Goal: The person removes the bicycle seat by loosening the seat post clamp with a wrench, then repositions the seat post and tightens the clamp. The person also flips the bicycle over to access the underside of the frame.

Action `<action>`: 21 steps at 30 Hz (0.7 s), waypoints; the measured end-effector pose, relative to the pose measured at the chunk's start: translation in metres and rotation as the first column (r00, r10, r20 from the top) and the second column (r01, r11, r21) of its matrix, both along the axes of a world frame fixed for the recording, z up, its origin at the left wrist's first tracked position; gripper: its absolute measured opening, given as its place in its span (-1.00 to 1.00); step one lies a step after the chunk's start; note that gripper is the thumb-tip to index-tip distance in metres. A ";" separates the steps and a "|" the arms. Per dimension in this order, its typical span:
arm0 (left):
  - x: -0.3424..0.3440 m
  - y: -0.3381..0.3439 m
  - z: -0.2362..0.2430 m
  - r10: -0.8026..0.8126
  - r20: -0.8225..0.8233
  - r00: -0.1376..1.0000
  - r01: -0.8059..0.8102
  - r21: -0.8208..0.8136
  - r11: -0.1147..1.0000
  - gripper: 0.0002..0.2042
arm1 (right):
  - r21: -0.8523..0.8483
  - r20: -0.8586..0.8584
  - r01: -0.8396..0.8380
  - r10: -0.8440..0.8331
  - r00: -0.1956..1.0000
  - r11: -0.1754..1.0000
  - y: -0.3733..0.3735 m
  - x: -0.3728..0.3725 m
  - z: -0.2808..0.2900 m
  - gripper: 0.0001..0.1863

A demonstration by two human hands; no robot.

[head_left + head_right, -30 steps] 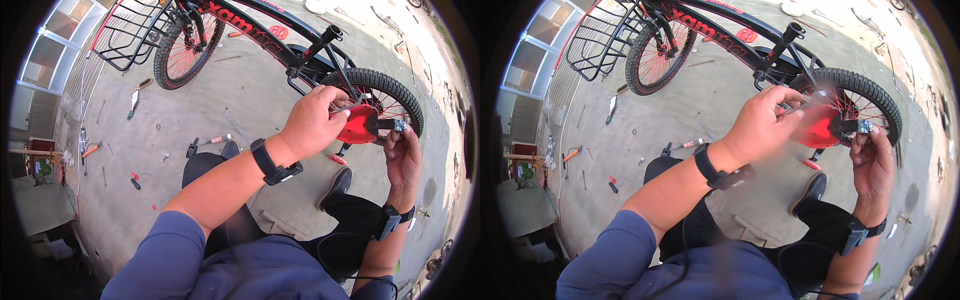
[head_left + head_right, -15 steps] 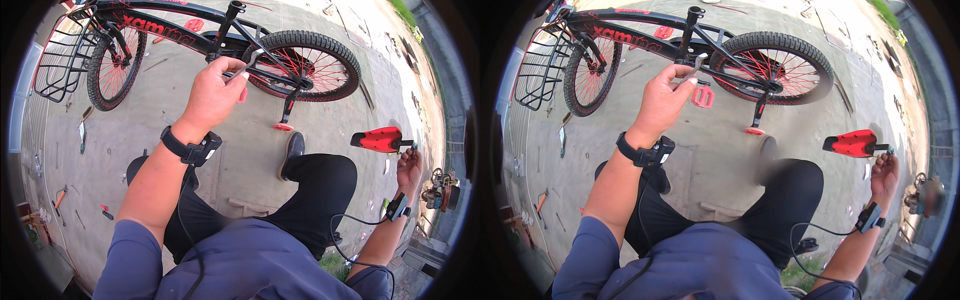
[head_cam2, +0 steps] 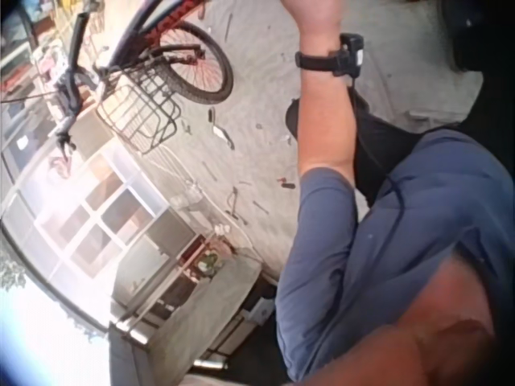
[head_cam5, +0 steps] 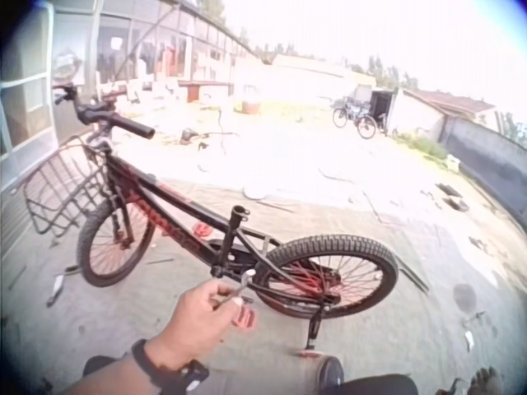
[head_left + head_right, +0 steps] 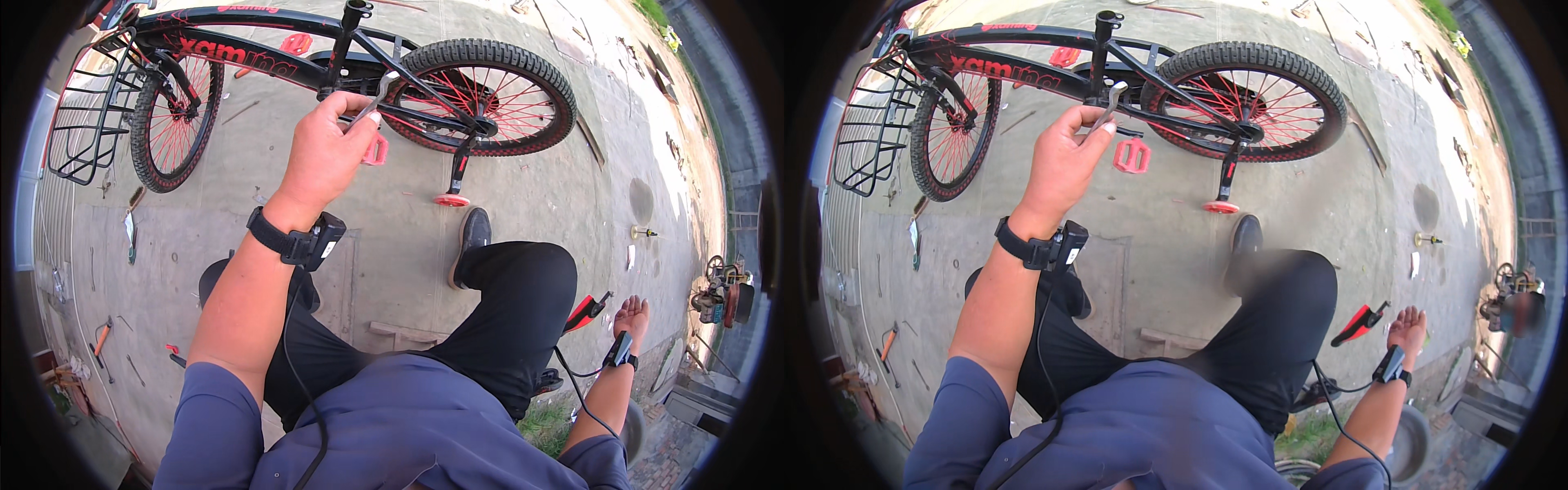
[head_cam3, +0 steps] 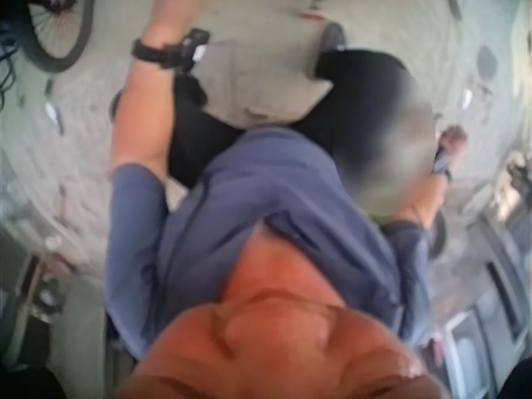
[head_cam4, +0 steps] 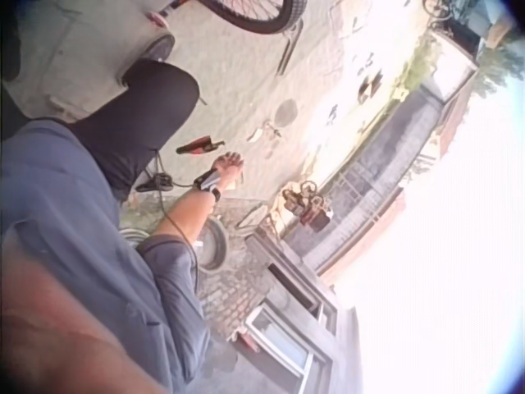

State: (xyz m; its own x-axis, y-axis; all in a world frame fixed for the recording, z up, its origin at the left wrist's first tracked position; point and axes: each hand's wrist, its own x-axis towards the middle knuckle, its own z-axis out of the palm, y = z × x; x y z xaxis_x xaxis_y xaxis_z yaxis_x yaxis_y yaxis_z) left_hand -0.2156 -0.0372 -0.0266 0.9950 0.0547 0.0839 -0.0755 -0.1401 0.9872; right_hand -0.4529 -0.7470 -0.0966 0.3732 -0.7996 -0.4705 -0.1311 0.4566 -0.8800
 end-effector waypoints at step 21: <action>0.008 0.027 0.003 0.104 -0.052 0.993 -0.110 -0.138 0.984 -0.76 | -0.562 0.073 -0.744 0.918 0.390 0.361 0.353 0.277 0.152 -0.62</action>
